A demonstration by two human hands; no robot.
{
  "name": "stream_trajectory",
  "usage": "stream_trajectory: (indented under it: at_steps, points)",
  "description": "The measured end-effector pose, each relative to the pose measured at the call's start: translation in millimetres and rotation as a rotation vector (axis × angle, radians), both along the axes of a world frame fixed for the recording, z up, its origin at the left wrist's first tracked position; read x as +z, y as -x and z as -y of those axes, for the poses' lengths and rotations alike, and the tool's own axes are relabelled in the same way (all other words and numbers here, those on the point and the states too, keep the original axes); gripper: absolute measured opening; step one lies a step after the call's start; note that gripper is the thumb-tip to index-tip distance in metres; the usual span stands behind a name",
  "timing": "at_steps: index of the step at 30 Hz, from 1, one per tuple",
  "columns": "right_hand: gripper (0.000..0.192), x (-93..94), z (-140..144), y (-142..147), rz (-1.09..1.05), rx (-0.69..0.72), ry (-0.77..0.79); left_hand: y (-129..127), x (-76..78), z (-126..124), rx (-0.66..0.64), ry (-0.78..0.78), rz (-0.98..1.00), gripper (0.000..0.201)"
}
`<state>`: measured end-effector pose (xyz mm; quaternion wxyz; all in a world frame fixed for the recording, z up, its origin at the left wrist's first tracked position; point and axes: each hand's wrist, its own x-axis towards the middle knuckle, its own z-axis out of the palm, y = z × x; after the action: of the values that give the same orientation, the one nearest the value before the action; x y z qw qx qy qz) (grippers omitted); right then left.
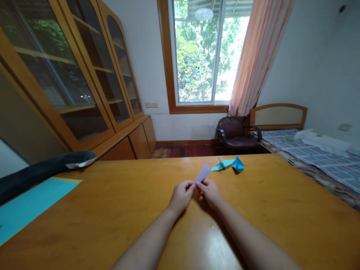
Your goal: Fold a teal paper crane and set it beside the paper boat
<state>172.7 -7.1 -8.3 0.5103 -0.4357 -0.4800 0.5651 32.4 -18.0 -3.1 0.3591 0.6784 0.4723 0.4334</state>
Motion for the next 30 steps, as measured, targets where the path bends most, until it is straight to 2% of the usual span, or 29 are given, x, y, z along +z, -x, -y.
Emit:
stream_trajectory:
  at_steps: [7, 15, 30]
  points:
    - [0.038, -9.0, -5.3, -5.3, -0.117, -0.04, 0.087, 1.5, -5.7, -0.3, -0.046, 0.057, -0.136, 0.038]
    - [0.042, -7.2, -14.8, -16.2, -0.327, -0.186, 0.044, 6.3, -8.0, -1.9, -0.009, 0.027, -0.259, 0.039]
    - [0.039, -10.2, -17.1, -16.8, -0.408, -0.187, 0.044, 7.4, -12.4, -4.1, 0.051, -0.027, -0.239, 0.039]
